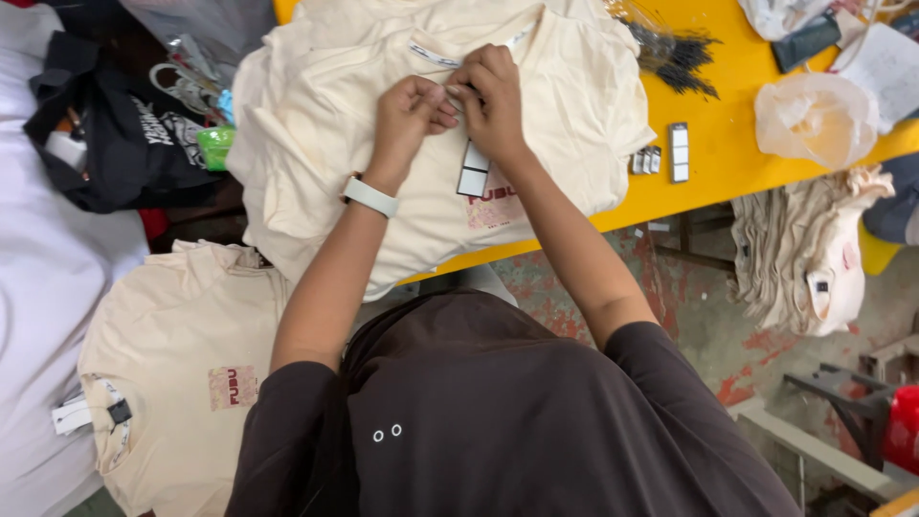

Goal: Attach size stickers to t-shirts and fold them for packaging

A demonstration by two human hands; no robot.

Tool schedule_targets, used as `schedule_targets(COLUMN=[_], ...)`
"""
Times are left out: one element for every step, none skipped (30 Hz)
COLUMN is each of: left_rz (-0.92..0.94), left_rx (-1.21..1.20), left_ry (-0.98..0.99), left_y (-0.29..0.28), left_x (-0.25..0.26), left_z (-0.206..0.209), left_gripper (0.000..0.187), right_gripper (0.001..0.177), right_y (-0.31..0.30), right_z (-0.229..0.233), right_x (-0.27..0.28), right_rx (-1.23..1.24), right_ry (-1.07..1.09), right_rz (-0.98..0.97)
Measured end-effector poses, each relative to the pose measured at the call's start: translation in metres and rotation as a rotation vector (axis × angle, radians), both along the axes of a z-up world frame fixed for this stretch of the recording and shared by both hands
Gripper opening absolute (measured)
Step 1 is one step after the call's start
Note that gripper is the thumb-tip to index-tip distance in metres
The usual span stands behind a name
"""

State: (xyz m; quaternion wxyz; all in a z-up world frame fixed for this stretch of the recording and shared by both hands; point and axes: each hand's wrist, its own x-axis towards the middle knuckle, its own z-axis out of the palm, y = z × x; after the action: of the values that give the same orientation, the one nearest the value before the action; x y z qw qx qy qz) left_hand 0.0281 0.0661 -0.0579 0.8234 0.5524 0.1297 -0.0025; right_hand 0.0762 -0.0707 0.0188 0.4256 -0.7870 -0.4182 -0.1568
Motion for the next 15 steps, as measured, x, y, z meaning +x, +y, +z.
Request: schedule_targets(left_rz=[0.015, 0.030, 0.026, 0.044, 0.065, 0.065, 0.069, 0.072, 0.106, 0.129, 0.164, 0.209, 0.371, 0.527, 0.561], left_rx=[-0.014, -0.027, -0.028, -0.080, -0.131, -0.132, -0.098, -0.066, -0.056, 0.094, 0.245, 0.257, 0.315, 0.381, 0.401], left_ry=[0.009, 0.018, 0.019, 0.002, -0.017, -0.019, 0.003, 0.024, 0.026, -0.002, -0.019, -0.006, -0.209, -0.414, -0.405], left_y=[0.002, 0.005, 0.005, 0.005, 0.005, 0.004, 0.005, 0.007, 0.012, 0.018, 0.026, 0.045, 0.063, 0.077, 0.090], left_x=[-0.002, -0.005, -0.004, -0.004, -0.003, -0.003, -0.005, -0.007, -0.014, -0.022, -0.035, -0.069, -0.101, -0.133, -0.170], left_z=[0.005, 0.011, 0.010, 0.008, 0.008, 0.013, 0.019, 0.025, 0.028, 0.032, 0.034, 0.033, 0.034, 0.035, 0.037], left_gripper=[0.011, 0.010, 0.010, 0.010, 0.010, 0.010, 0.011, 0.011, 0.011, 0.012, 0.017, 0.017, 0.015, 0.014, 0.014], right_gripper=[0.012, 0.009, 0.009, 0.006, 0.005, 0.005, 0.003, 0.003, 0.003, 0.028, 0.057, 0.057, 0.040, 0.027, 0.027], right_y=[0.003, 0.005, 0.006, 0.007, 0.008, 0.005, 0.005, 0.006, -0.023, -0.051, -0.074, -0.117, -0.157, -0.195, -0.235], right_z=[-0.003, -0.005, -0.006, -0.007, -0.008, -0.008, -0.009, -0.009, -0.017, -0.025, -0.036, -0.032, -0.028, -0.025, -0.049], right_x=[0.000, -0.002, -0.001, -0.002, -0.001, 0.002, 0.003, 0.004, 0.008, 0.012, 0.017, 0.012, 0.011, 0.010, -0.007], right_rx=[0.021, 0.041, 0.041, 0.058, 0.074, 0.074, 0.083, 0.092, 0.101, 0.188, 0.268, 0.271, 0.342, 0.415, 0.424], right_ry=[0.010, 0.020, 0.021, 0.043, 0.064, 0.062, 0.057, 0.052, 0.058, 0.166, 0.284, 0.298, 0.154, 0.013, 0.029], right_rz=[-0.031, -0.061, -0.065, -0.073, -0.077, -0.077, -0.070, -0.062, -0.029, -0.053, -0.063, -0.017, -0.180, -0.346, -0.309])
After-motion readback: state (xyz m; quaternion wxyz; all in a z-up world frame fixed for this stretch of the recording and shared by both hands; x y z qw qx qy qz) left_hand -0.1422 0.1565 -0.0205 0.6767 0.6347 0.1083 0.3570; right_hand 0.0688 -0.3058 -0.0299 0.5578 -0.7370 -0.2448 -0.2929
